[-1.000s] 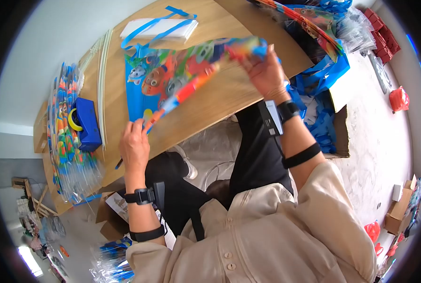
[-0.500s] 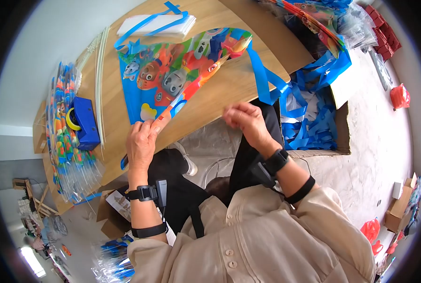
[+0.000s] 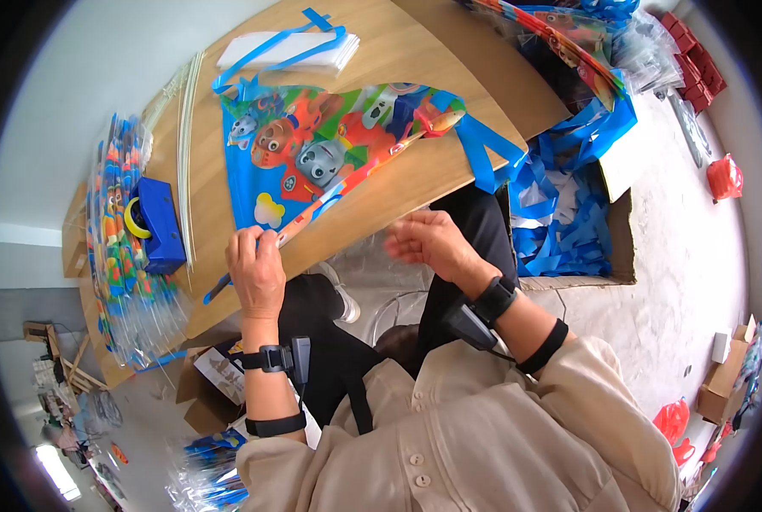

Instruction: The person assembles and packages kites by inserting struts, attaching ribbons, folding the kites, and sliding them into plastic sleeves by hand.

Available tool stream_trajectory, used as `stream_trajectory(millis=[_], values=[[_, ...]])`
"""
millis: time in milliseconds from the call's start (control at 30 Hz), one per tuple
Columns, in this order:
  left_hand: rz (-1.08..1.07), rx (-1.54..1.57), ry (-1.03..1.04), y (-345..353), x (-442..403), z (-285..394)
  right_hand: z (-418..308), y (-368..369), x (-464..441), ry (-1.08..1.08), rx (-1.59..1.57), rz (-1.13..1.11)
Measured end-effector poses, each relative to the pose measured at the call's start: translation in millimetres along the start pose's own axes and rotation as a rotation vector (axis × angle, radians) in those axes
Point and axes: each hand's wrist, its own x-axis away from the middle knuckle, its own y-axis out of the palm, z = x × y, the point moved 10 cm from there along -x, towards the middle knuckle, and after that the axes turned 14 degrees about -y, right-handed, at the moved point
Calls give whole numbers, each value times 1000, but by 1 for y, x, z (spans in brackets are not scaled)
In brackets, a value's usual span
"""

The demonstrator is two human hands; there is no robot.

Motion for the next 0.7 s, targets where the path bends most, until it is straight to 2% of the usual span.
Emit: stream_trajectory(millis=[33, 100, 200, 233, 300, 367, 500, 567, 633, 700], values=[[39, -48, 43, -6, 1, 8, -9, -1, -2, -48, -323, 114], [80, -93, 93, -16, 6, 15, -20, 3, -15, -86, -422, 104], [-44, -20, 175, -20, 20, 23, -34, -1, -31, -62, -628, 171], [-42, -18, 180, -26, 23, 24, -39, -9, -39, -67, -629, 173], [-169, 18, 237, -29, 32, 27, -44, -49, -49, -130, -643, 408], [-177, -11, 235, -37, 32, 17, -53, -86, -44, -160, -464, 628], [-132, -60, 167, -49, 24, 0, -88, -101, -30, -266, -333, 444], [-96, -30, 136, -54, 23, -6, -107, -119, -20, -360, 51, 414], [-114, -15, 122, -52, 24, -8, -110, -127, -17, -388, 20, 369], [-135, -1, 109, -50, 27, -9, -108, -123, -19, -395, -130, 201]])
